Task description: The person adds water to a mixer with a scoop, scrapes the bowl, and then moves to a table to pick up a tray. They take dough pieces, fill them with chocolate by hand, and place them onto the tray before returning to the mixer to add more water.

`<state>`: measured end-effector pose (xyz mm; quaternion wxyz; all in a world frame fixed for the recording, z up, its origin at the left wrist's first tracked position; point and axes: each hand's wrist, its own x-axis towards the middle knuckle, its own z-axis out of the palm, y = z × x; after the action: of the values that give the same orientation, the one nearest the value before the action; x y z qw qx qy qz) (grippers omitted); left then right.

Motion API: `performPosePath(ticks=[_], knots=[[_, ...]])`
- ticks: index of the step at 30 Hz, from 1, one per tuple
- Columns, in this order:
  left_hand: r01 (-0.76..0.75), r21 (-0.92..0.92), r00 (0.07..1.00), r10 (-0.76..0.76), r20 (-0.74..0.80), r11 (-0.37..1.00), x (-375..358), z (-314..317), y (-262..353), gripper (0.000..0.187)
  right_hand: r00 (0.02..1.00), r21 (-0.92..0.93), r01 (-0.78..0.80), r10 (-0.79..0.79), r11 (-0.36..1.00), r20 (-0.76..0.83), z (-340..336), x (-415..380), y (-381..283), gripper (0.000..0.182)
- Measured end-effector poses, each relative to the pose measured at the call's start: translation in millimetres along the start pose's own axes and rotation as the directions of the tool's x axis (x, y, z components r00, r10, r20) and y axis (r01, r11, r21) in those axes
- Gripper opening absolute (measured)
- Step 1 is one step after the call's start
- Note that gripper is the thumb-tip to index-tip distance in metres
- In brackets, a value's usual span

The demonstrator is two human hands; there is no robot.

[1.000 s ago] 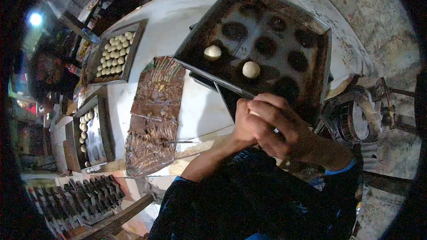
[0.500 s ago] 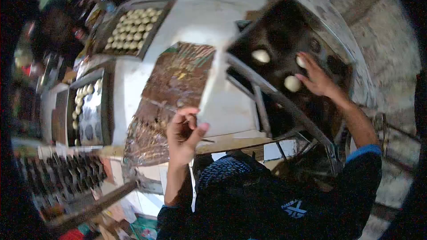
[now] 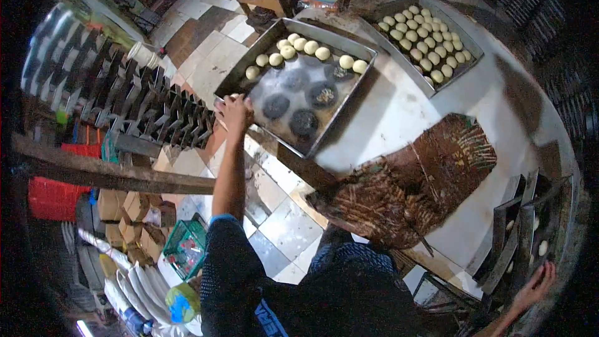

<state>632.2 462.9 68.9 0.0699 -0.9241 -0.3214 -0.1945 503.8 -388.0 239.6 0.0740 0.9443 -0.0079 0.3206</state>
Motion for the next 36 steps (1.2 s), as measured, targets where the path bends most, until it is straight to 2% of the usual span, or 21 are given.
performPosePath(ticks=[3, 7, 10, 11, 12, 13, 14, 15, 16, 17, 19, 20, 22, 23, 24, 26, 28, 30, 32, 34, 36], knots=[[0.016, 0.232, 0.928, -0.101, 0.359, 0.973, 70, 44, -36, 0.033, 0.996, 0.077, 0.081, -0.085, 0.994, 0.042, -9, 10, -47, 0.02], [0.005, 0.304, 0.952, -0.097, 0.289, 0.953, 90, 125, -69, 0.026, 0.994, 0.187, 0.099, -0.106, 0.977, 0.027, -25, 24, -100, 0.016], [-0.102, 0.086, 0.995, 0.102, 0.008, 0.991, 42, 8, 10, 0.03, 0.998, 0.283, 0.068, -0.069, 0.957, -0.005, -13, 25, -123, 0.014], [-0.086, -0.311, 0.994, 0.101, 0.031, 0.947, 28, 5, 23, 0.028, 0.998, 0.388, -0.025, -0.001, 0.921, 0.068, -7, 22, -131, 0.016], [-0.047, -0.654, 0.992, 0.112, 0.058, 0.755, 12, 2, 36, 0.026, 0.994, 0.36, 0.092, -0.104, 0.928, 0.015, 1, 25, -148, 0.015], [0.24, -0.882, 0.953, 0.076, 0.294, 0.405, -13, 1, 55, 0.026, 0.997, 0.508, -0.056, 0.021, 0.86, 0.075, 11, 19, -175, 0.014], [0.513, -0.858, 0.85, 0.152, 0.504, -0.02, -46, -4, 83, 0.028, 0.998, 0.675, -0.046, 0.013, 0.736, 0.055, 37, 7, -188, 0.017], [0.132, -0.944, 0.946, 0.246, 0.212, 0.303, -94, -44, 129, 0.033, 0.982, 0.772, -0.128, -0.03, 0.623, 0.187, 43, 7, -214, 0.024], [0.396, -0.914, 0.887, 0.296, 0.355, -0.092, -133, -75, 174, 0.04, 0.937, 0.858, -0.288, -0.062, 0.424, 0.345, 67, -7, -234, 0.032], [0.06, -0.962, 0.856, 0.482, 0.188, 0.268, -167, -137, 202, 0.047, 0.876, 0.885, -0.409, -0.176, 0.221, 0.449, 72, -9, -257, 0.037], [-0.161, -0.977, 0.686, 0.728, -0.008, 0.142, -223, -185, 254, 0.062, 0.805, 0.847, -0.381, -0.319, 0.37, 0.501, 84, -19, -277, 0.043], [-0.162, -0.984, 0.57, 0.821, -0.026, 0.081, -243, -202, 272, 0.068, 0.799, 0.868, -0.433, -0.343, 0.242, 0.494, 74, -12, -275, 0.042], [-0.291, -0.955, 0.578, 0.786, -0.219, -0.052, -271, -224, 298, 0.078, 0.817, 0.857, -0.474, -0.262, 0.202, 0.513, 54, 4, -251, 0.038], [-0.255, -0.963, 0.662, 0.711, -0.237, -0.084, -276, -239, 304, 0.086, 0.903, 0.903, -0.42, -0.139, -0.088, 0.406, 62, 0, -243, 0.033], [-0.147, -0.985, 0.753, 0.635, -0.173, -0.094, -284, -254, 308, 0.083, 0.916, 0.913, -0.397, -0.113, -0.095, 0.386, 58, 2, -229, 0.036], [0.209, -0.975, 0.637, 0.767, 0.077, -0.076, -303, -236, 307, 0.067, 0.973, 0.999, -0.03, -0.226, 0.018, 0.034, 58, 2, -210, 0.041], [0.442, -0.892, 0.699, 0.66, 0.276, -0.095, -319, -266, 317, 0.038, 0.964, 0.998, 0.033, -0.266, 0.043, -0.021, 31, 0, -207, 0.042], [0.333, -0.934, 0.791, 0.577, 0.205, -0.125, -336, -275, 321, 0.036, 0.977, 0.999, 0.038, -0.209, 0.026, -0.032, 24, -9, -197, 0.037], [-0.031, -0.998, 0.842, 0.536, -0.057, -0.056, -358, -281, 323, 0.033, 0.981, 0.981, -0.184, -0.082, -0.06, 0.179, 14, -23, -196, 0.03], [-0.224, -0.974, 0.854, 0.474, -0.216, -0.041, -386, -272, 320, 0.043, 0.991, 0.986, -0.136, 0.013, 0.096, 0.135, 2, -32, -195, 0.016], [-0.05, -0.975, 0.889, 0.436, -0.142, -0.216, -391, -285, 320, 0.061, 0.982, 0.994, -0.077, 0.181, 0.083, 0.061, -2, -44, -212, 0.014]])
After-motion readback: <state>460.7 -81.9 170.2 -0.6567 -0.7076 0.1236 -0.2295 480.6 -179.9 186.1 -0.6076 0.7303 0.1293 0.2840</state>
